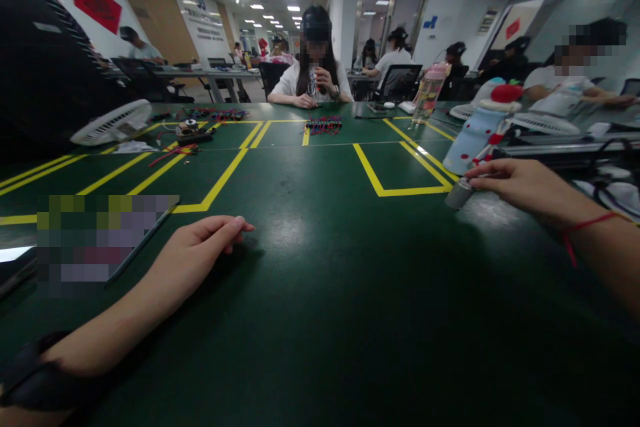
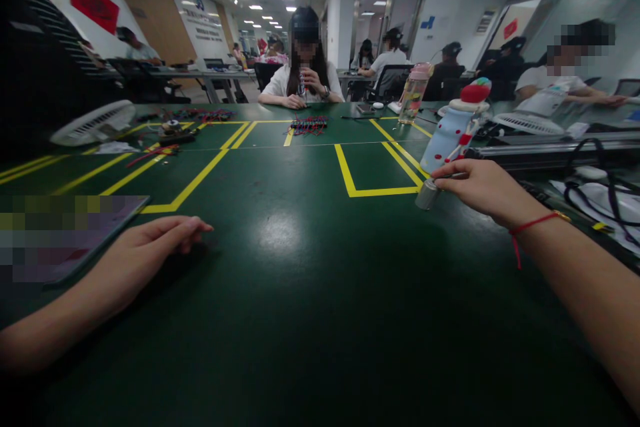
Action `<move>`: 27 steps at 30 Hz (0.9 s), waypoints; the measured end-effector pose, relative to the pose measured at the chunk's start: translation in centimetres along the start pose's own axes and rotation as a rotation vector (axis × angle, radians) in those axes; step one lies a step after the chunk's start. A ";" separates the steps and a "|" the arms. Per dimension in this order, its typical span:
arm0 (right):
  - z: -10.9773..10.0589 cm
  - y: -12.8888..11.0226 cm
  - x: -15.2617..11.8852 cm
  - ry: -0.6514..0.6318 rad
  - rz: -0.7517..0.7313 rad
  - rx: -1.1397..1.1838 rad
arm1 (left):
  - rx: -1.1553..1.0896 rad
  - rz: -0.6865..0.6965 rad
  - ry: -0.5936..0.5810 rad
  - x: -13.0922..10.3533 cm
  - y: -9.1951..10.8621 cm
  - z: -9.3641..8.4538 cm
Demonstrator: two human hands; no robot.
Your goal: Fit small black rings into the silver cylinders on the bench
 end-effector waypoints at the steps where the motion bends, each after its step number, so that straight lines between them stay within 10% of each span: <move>1: 0.0 0.1 0.0 0.001 0.005 0.017 | -0.001 0.001 0.000 0.0 0.0 0.0; 20: 1.2 1.5 0.8 -0.056 -0.088 0.066 | 0.015 -0.002 -0.012 -0.3 0.4 -0.2; 27: 5.7 -6.1 -5.8 -0.086 -0.465 0.381 | 0.025 -0.003 -0.014 -0.2 0.6 0.0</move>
Point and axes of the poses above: each hand's wrist, its own x-axis towards the middle knuckle, its own z-axis out of the palm, y = z × x, the point moved 4 cm from there along x, towards the middle knuckle, and after that the axes turned 15 degrees about x, right-handed, at the moved point
